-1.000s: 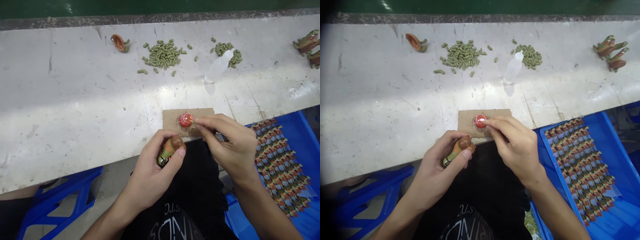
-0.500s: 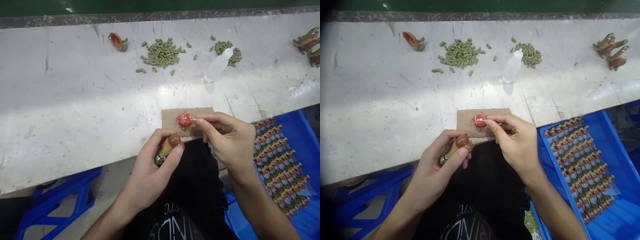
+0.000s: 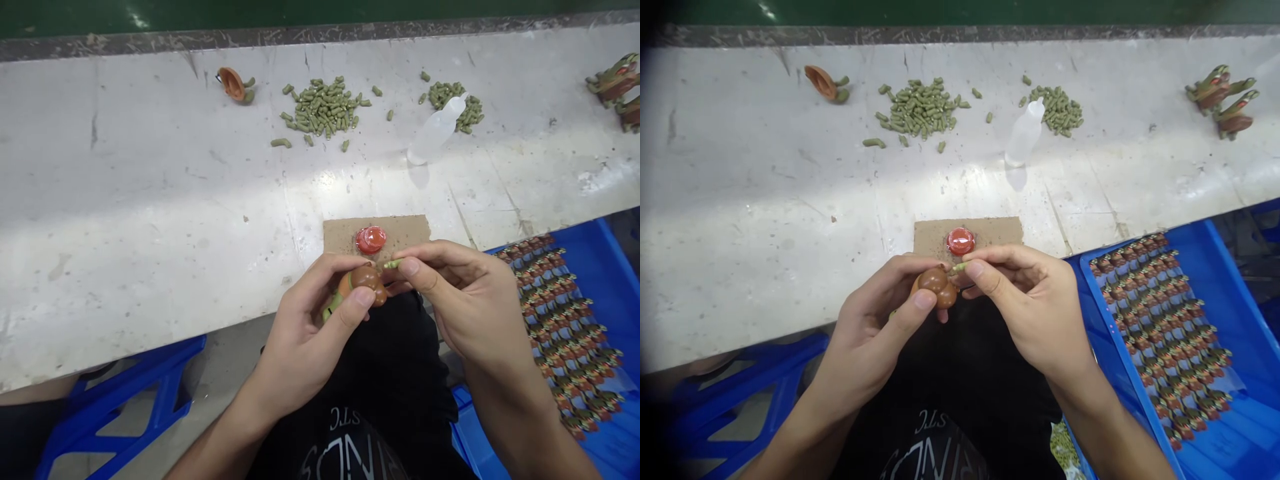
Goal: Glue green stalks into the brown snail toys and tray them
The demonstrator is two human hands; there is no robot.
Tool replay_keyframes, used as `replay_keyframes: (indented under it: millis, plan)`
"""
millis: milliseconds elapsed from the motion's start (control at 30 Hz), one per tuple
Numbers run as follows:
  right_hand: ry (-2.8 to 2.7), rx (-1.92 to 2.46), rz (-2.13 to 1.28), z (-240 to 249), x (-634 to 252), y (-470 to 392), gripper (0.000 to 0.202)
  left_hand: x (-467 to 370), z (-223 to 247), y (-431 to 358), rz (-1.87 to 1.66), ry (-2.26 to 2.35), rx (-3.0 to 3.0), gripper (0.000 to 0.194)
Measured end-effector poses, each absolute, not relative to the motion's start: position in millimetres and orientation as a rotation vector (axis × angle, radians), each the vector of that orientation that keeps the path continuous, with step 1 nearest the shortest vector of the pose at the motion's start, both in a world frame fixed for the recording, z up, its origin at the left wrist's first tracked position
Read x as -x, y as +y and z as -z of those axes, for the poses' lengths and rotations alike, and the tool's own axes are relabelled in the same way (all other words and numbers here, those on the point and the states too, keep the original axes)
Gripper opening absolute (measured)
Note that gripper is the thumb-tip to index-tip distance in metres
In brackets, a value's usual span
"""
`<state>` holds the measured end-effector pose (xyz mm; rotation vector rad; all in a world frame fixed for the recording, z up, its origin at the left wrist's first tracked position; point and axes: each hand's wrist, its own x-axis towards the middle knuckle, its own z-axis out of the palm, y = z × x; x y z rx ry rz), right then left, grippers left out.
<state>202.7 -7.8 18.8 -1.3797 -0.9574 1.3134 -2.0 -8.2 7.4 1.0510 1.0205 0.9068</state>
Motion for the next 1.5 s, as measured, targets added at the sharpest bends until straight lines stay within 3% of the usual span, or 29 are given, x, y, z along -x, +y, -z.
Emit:
replay_keyframes:
  millis: [667,967,1500]
  plan:
    - [-1.005,1.468,-1.229,-16.6,-198.1,-9.9,0.006,3.3,-1.7,-7.9,-0.84,1.032,-1.173,0.01]
    - [-1.262,1.529,-1.027,-20.1,-198.5,-16.8,0.011,5.0,-2.3,-9.6,-0.843,1.03,-1.305,0.012]
    - [-1.337,1.282,-1.019,-22.1,-195.1,-16.4,0.018,7.6,1.7,-11.6,-0.964,0.991,-1.516,0.023]
